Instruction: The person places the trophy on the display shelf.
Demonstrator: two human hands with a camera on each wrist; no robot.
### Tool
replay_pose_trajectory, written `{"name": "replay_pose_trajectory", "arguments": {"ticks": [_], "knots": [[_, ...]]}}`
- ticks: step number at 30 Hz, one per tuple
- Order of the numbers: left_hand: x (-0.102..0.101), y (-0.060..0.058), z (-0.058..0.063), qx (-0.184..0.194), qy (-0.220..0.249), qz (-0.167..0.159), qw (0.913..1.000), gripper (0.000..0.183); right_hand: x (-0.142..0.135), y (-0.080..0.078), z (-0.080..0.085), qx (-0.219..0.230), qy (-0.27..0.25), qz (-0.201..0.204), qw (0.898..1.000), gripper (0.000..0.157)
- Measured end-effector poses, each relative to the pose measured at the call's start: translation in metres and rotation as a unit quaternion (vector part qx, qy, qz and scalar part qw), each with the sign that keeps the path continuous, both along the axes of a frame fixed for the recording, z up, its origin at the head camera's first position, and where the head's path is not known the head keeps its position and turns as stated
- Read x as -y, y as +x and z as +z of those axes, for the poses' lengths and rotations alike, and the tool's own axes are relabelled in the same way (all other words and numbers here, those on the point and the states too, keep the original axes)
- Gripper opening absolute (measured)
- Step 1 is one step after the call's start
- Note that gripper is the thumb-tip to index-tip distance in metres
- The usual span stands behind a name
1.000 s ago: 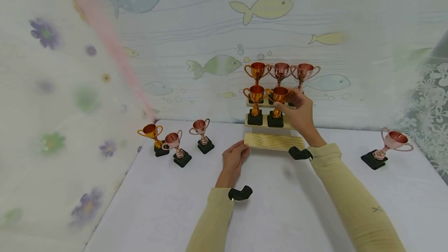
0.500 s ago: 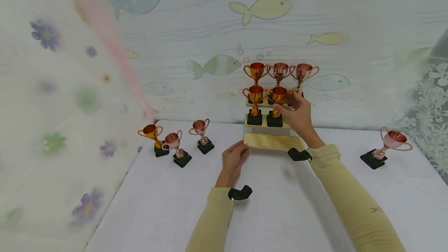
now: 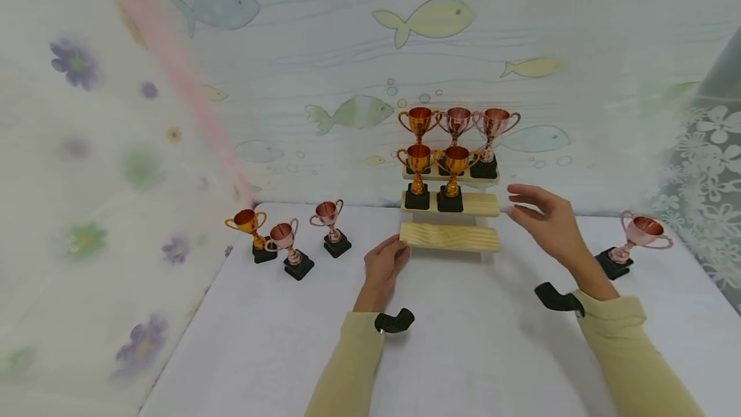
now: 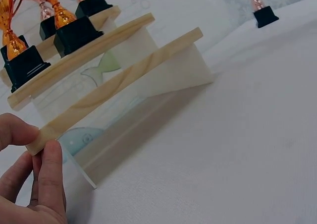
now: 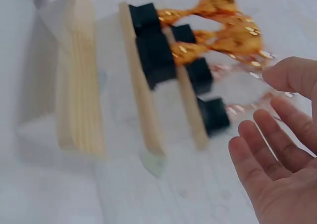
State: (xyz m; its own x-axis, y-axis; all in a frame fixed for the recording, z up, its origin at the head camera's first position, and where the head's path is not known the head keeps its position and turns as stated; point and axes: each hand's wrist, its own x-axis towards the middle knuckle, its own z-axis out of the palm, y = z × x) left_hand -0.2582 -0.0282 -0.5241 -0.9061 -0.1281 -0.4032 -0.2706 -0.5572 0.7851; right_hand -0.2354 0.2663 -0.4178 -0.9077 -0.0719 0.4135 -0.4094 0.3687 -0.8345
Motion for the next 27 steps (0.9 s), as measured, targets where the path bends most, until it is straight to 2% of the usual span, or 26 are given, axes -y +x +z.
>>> {"name": "replay_pose_trajectory", "arguments": {"ticks": [4,6,11,14,17,21,23,27], "knots": [[0.003,0.0,0.001,-0.005,0.004,0.001,1.0,0.034,-0.033,0.023,0.011,-0.024,0.01,-0.087,0.996,0.039],[0.004,0.001,0.002,-0.008,0.004,0.001,1.0,0.034,-0.052,0.032,0.015,-0.019,0.002,-0.146,0.989,0.039],[0.003,0.002,0.004,-0.008,0.003,0.002,1.0,0.035,-0.096,0.047,0.011,0.015,-0.018,-0.291,0.957,0.045],[0.003,0.002,0.003,-0.008,0.002,0.0,1.0,0.035,-0.116,0.051,-0.002,0.017,-0.028,-0.345,0.938,0.05],[0.003,0.003,0.003,-0.01,0.0,-0.003,0.9999,0.035,-0.131,0.055,-0.016,0.034,-0.036,-0.383,0.923,0.057],[0.002,0.003,0.004,-0.013,-0.001,-0.006,0.9999,0.035,-0.137,0.058,-0.034,0.082,-0.045,-0.416,0.905,0.064],[0.002,0.004,0.004,-0.014,-0.001,-0.007,0.9999,0.035,-0.138,0.057,-0.041,0.103,-0.052,-0.423,0.899,0.068],[0.001,0.003,0.004,-0.01,0.007,-0.003,0.9999,0.034,-0.14,0.054,-0.05,0.15,-0.1,-0.416,0.891,0.075]]}}
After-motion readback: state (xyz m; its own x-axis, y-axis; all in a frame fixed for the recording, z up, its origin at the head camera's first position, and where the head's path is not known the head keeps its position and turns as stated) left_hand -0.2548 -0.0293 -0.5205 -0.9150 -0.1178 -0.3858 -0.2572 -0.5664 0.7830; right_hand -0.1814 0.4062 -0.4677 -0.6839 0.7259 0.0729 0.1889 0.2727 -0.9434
